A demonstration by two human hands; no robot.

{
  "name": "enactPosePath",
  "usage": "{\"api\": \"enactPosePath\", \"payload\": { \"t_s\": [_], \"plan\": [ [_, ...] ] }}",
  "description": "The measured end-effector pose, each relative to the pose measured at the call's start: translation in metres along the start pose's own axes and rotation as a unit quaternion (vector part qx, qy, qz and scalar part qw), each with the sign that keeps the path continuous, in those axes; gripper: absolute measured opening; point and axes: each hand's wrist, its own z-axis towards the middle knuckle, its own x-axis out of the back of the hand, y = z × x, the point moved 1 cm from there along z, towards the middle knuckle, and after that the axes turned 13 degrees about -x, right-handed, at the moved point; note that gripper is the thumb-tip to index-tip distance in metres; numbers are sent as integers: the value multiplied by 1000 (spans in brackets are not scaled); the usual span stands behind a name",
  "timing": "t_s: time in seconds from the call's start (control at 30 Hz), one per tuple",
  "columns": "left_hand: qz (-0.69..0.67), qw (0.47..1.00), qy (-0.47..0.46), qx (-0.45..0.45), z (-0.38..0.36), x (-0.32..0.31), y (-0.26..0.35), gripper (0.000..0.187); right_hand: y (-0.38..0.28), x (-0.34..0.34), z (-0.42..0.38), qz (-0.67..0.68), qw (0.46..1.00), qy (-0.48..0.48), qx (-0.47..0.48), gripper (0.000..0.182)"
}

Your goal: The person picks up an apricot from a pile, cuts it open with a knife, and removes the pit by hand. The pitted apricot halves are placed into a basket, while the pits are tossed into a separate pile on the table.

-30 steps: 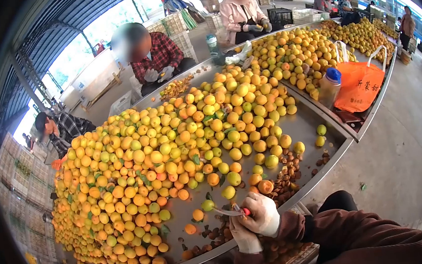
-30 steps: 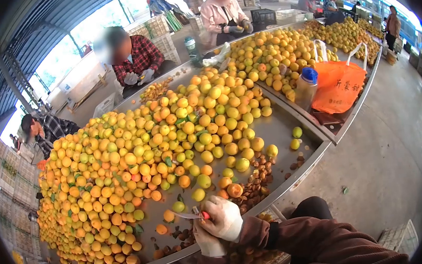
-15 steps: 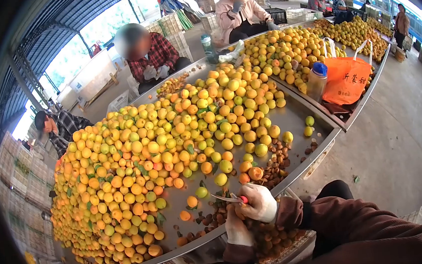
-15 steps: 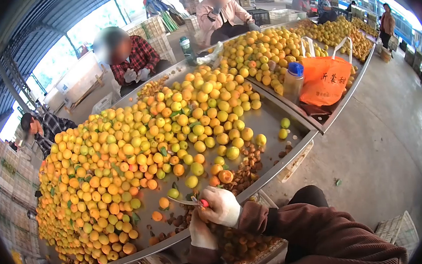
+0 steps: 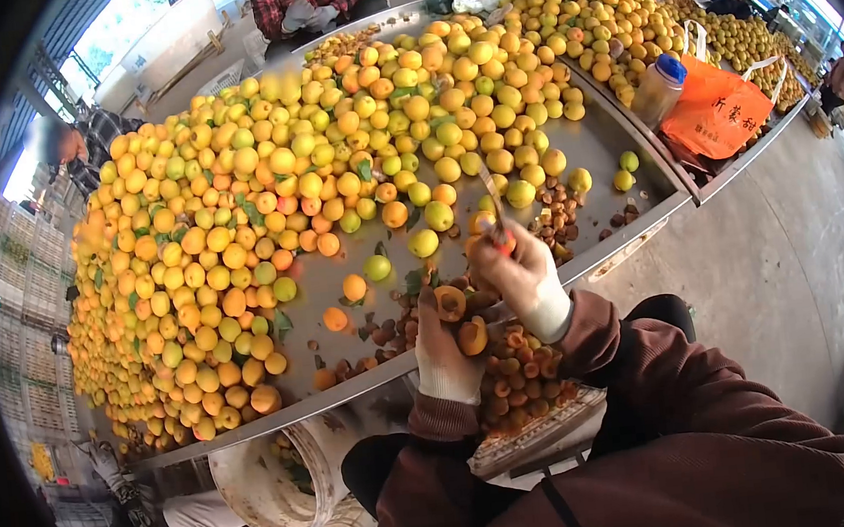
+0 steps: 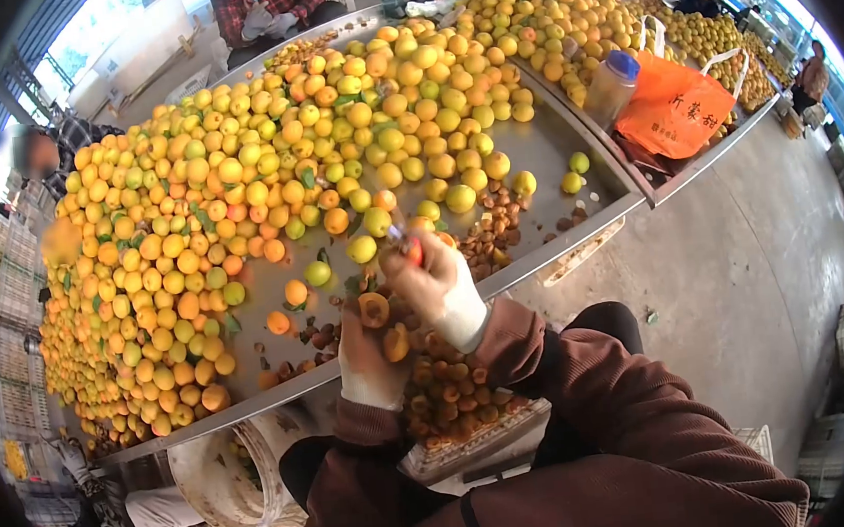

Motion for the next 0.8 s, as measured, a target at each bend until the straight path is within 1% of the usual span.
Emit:
{"api": "enactPosePath", "payload": {
  "t_s": [0.03,0.07,0.1,0.13,0.17,0.23,0.33,0.37,0.4,0.47,0.5,0.57,0.6,0.67,0.7,0.77,0.8],
  "plan": [
    [30,999,6,16,0,2,0,42,-28,-12,-9,14,998,44,-51,10],
    [60,998,12,33,-1,3,-1,45,-21,-8,-3,64,994,66,-61,18],
    [59,998,14,37,0,5,-5,45,-24,-8,-4,77,994,58,-52,24],
    [110,994,-14,15,1,6,-10,45,-28,-7,-4,90,994,51,-42,29],
    [160,986,-42,-6,2,5,-15,45,-28,-6,-2,88,994,54,-43,29],
    [173,985,-25,-1,-3,-1,-20,43,-28,-6,0,118,993,20,-16,37],
    [183,983,4,-4,-8,-10,-20,40,-32,-10,-5,85,996,36,-20,36],
    [177,984,15,-6,-9,-12,-21,39,-31,-12,-6,89,994,59,-20,36],
    [175,984,18,-6,-8,-15,-22,39,-31,-11,-8,88,994,58,-23,36],
    [161,986,48,-19,-7,-19,-26,36,-33,-9,-9,99,993,62,22,35],
    [160,986,49,-19,-5,-13,-27,36,-33,-8,-8,108,992,68,27,35],
    [160,987,-5,-24,3,4,-30,30,-36,-6,-8,118,991,60,19,35],
    [159,987,-5,-24,3,3,-32,30,-36,-5,-8,130,990,53,12,34],
    [212,973,-12,-87,4,1,-36,36,-35,-7,-8,129,990,62,9,33],
    [212,973,-12,-85,5,1,-39,36,-34,-8,-9,129,989,72,6,32],
    [368,918,-24,-147,9,5,-45,49,-24,-9,-5,119,989,91,16,31],
    [368,918,-23,-147,11,8,-49,49,-19,-11,-4,109,988,108,26,31]
  ]
}}
